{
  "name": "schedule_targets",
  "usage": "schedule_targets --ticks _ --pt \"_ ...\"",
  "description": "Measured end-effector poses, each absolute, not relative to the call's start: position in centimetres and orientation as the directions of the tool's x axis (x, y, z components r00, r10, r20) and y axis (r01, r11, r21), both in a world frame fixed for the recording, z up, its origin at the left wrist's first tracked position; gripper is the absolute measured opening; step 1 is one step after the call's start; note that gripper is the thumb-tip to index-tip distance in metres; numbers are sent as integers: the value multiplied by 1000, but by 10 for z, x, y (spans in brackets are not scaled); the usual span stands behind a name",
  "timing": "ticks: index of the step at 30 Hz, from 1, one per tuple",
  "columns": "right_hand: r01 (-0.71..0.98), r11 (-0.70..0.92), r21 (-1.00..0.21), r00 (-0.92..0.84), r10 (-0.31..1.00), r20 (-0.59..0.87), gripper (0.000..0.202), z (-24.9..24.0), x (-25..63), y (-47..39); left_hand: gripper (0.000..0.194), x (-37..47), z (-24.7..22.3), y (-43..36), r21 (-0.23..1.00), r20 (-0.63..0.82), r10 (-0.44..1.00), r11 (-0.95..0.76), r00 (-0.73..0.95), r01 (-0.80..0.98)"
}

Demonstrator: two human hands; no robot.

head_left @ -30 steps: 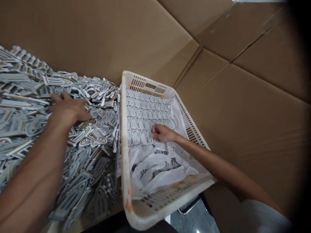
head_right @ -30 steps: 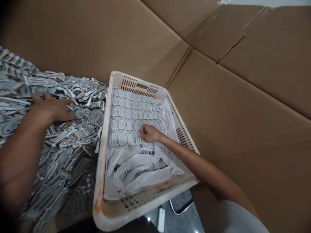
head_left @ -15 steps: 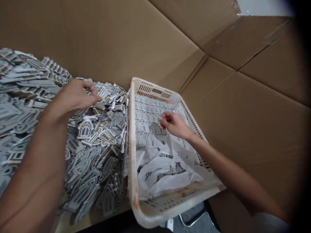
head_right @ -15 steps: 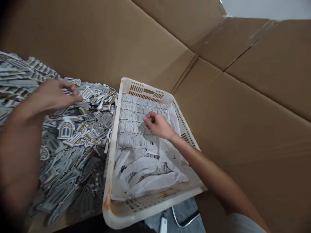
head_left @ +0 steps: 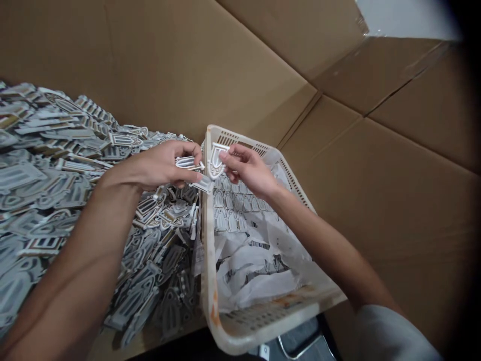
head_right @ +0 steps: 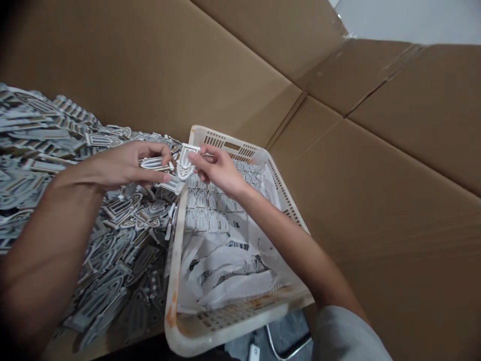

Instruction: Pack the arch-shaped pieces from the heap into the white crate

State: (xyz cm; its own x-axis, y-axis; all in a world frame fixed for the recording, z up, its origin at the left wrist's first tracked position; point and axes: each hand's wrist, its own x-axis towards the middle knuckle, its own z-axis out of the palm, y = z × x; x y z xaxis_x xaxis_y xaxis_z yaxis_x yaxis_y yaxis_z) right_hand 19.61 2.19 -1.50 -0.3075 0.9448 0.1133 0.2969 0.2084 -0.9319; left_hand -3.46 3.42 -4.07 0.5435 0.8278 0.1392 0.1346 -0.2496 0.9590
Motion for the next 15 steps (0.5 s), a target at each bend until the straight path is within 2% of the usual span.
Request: schedule_targets --ticks 3,7,12,15 --pt "326 200 -924 -218 967 133 43 -14 230 17 39 -42 -44 40 974 50 900 -139 433 177" --pt "409 24 -912 -149 988 -41 30 -25 284 -1 35 -47 -41 39 972 -16 963 -49 271 229" --pt "312 -204 -928 -67 969 -236 27 -61 333 -18 37 -41 -37 37 973 -85 975 37 204 228" --pt "389 -272 -880 27 958 -284 37 -84 350 -24 34 -39 -43 40 964 -40 980 -15 197 267"
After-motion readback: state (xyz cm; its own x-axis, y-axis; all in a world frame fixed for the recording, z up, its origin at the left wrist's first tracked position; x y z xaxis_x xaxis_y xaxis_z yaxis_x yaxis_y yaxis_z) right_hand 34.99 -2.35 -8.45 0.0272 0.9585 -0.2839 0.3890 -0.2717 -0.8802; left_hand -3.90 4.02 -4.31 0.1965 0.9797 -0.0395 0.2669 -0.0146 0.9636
